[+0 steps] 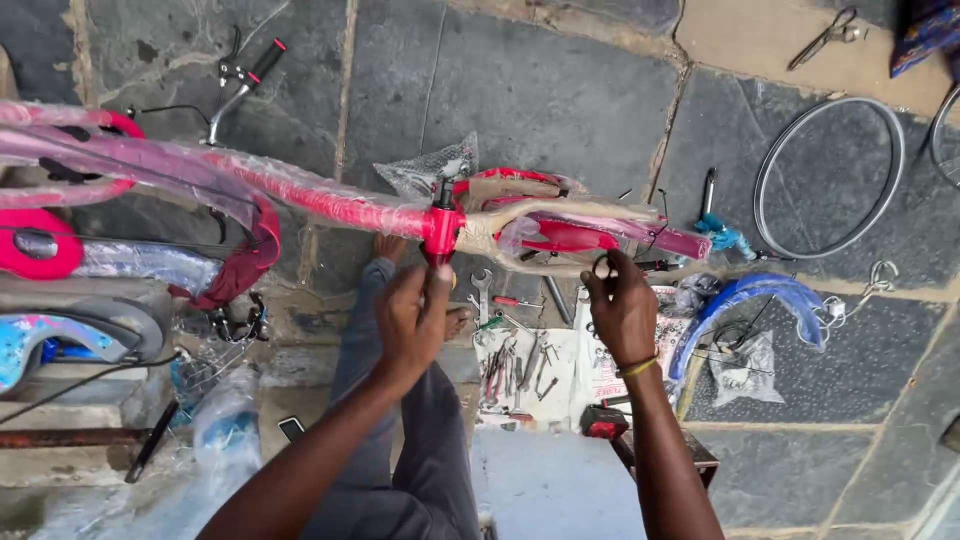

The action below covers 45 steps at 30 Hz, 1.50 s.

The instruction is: The person sits on the floor of a bicycle workshop assembling a new pink children's bicycle that is still partly wrapped in plastic. He picks small hardware from a cloth of parts, uses a spanner and screwdriver to tighten bolts on the frame and handlebar area, and turns the frame to reach different sides.

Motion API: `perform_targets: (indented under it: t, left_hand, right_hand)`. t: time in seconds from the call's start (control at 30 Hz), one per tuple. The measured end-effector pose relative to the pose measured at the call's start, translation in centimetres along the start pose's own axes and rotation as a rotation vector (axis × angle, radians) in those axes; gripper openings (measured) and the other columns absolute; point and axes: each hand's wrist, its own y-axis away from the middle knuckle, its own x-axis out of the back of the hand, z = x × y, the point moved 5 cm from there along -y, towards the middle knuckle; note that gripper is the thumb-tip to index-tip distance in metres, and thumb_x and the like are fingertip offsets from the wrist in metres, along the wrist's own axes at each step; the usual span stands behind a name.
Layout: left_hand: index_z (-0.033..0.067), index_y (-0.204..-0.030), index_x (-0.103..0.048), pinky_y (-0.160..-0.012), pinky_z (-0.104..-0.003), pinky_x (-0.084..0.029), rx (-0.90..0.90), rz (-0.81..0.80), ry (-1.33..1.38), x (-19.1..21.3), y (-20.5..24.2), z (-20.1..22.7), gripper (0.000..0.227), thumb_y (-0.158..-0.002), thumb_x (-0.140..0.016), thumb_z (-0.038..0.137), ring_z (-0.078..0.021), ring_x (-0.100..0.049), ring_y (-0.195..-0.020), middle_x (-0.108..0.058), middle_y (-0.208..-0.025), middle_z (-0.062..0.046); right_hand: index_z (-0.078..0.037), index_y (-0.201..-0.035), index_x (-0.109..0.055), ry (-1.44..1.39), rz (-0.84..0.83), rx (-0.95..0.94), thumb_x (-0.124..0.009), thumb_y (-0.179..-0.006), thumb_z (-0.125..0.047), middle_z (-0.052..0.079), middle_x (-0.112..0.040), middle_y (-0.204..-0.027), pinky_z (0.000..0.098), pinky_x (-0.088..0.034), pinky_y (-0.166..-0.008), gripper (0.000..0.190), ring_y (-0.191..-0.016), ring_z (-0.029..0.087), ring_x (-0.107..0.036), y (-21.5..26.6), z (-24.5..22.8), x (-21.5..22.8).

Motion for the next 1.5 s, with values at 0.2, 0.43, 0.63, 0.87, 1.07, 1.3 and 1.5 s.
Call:
perform_targets:
  t: [0.2, 0.43, 0.63, 0.87, 1.07, 1.3, 1.5]
  left_hand:
    - [0.0059, -0.083, -0.061, -0.074, -0.051, -0.044, -0.144, 0.157, -0.573, -2.0, -14.5, -8.3, 0.03, -0.105, -0.063, 0.026, -0.0358, -0.06, -0.078, -0.063, -0.078, -0.015]
    - [0.0081, -0.083, -0.062, -0.076, -0.046, -0.043, -0.069, 0.324, -0.664, -1.2, -14.6, -8.1, 0.022, -0.097, -0.066, 0.024, -0.0294, -0.06, -0.083, -0.064, -0.082, -0.009]
    - [0.0079, -0.087, -0.063, -0.073, -0.044, -0.043, -0.073, 0.302, -0.609, -1.0, -14.3, -7.4, 0.023, -0.1, -0.07, 0.025, -0.028, -0.058, -0.081, -0.061, -0.08, -0.008]
    - [0.0049, -0.099, -0.066, -0.075, -0.043, -0.044, -0.104, 0.28, -0.593, -0.8, -13.8, -7.3, 0.018, -0.094, -0.069, 0.021, -0.0271, -0.058, -0.084, -0.061, -0.084, -0.009]
    - [0.0039, -0.1, -0.067, -0.073, -0.042, -0.044, -0.118, 0.261, -0.61, -1.2, -13.8, -7.9, 0.018, -0.094, -0.069, 0.021, -0.026, -0.057, -0.083, -0.061, -0.083, -0.009]
    - [0.0037, -0.099, -0.066, -0.071, -0.04, -0.044, -0.133, 0.246, -0.64, -1.7, -13.6, -8.4, 0.019, -0.098, -0.068, 0.023, -0.0229, -0.056, -0.08, -0.061, -0.08, -0.008]
    - [0.0032, -0.097, -0.065, -0.072, -0.041, -0.044, -0.146, 0.25, -0.622, -1.5, -13.5, -8.1, 0.021, -0.097, -0.068, 0.024, -0.0246, -0.056, -0.081, -0.06, -0.081, -0.009]
  right_hand:
    - [0.0, -0.129, -0.064, -0.231, -0.662, 0.256, -0.083, -0.085, -0.022, 0.012, -0.074, -0.113, 0.0311, -0.058, -0.087, 0.053, -0.103, 0.017, -0.072, -12.1, -15.1, -7.0]
    - [-0.005, -0.126, -0.068, 0.027, -1.257, 0.305, -0.085, -0.078, -0.015, 0.006, -0.077, -0.104, 0.0313, -0.058, -0.086, 0.052, -0.095, 0.015, -0.072, -16.8, -17.7, -14.3]
    - [-0.006, -0.127, -0.07, 0.066, -1.368, 0.337, -0.083, -0.078, -0.012, 0.006, -0.078, -0.103, 0.0292, -0.058, -0.086, 0.052, -0.09, 0.012, -0.072, -16.1, -17.6, -15.5]
    - [-0.007, -0.126, -0.071, 0.068, -1.416, 0.336, -0.087, -0.076, -0.022, 0.005, -0.079, -0.099, 0.0288, -0.057, -0.083, 0.055, -0.087, 0.011, -0.07, -15.8, -17.7, -16.0]
    - [-0.006, -0.125, -0.072, 0.132, -1.391, 0.375, -0.087, -0.075, -0.029, 0.006, -0.079, -0.098, 0.0302, -0.058, -0.083, 0.056, -0.088, 0.014, -0.071, -15.8, -18.0, -16.0]
    - [-0.001, -0.104, -0.077, 0.363, -1.336, 0.167, -0.077, -0.082, -0.049, 0.01, -0.077, -0.081, 0.0323, -0.061, -0.069, 0.052, -0.071, 0.018, -0.074, -15.4, -19.1, -15.6]
    - [0.01, -0.092, -0.072, 0.541, -1.25, 0.013, -0.058, -0.099, -0.062, 0.015, -0.071, -0.074, 0.0357, -0.059, -0.06, 0.073, -0.064, 0.022, -0.071, -15.5, -18.8, -15.8]
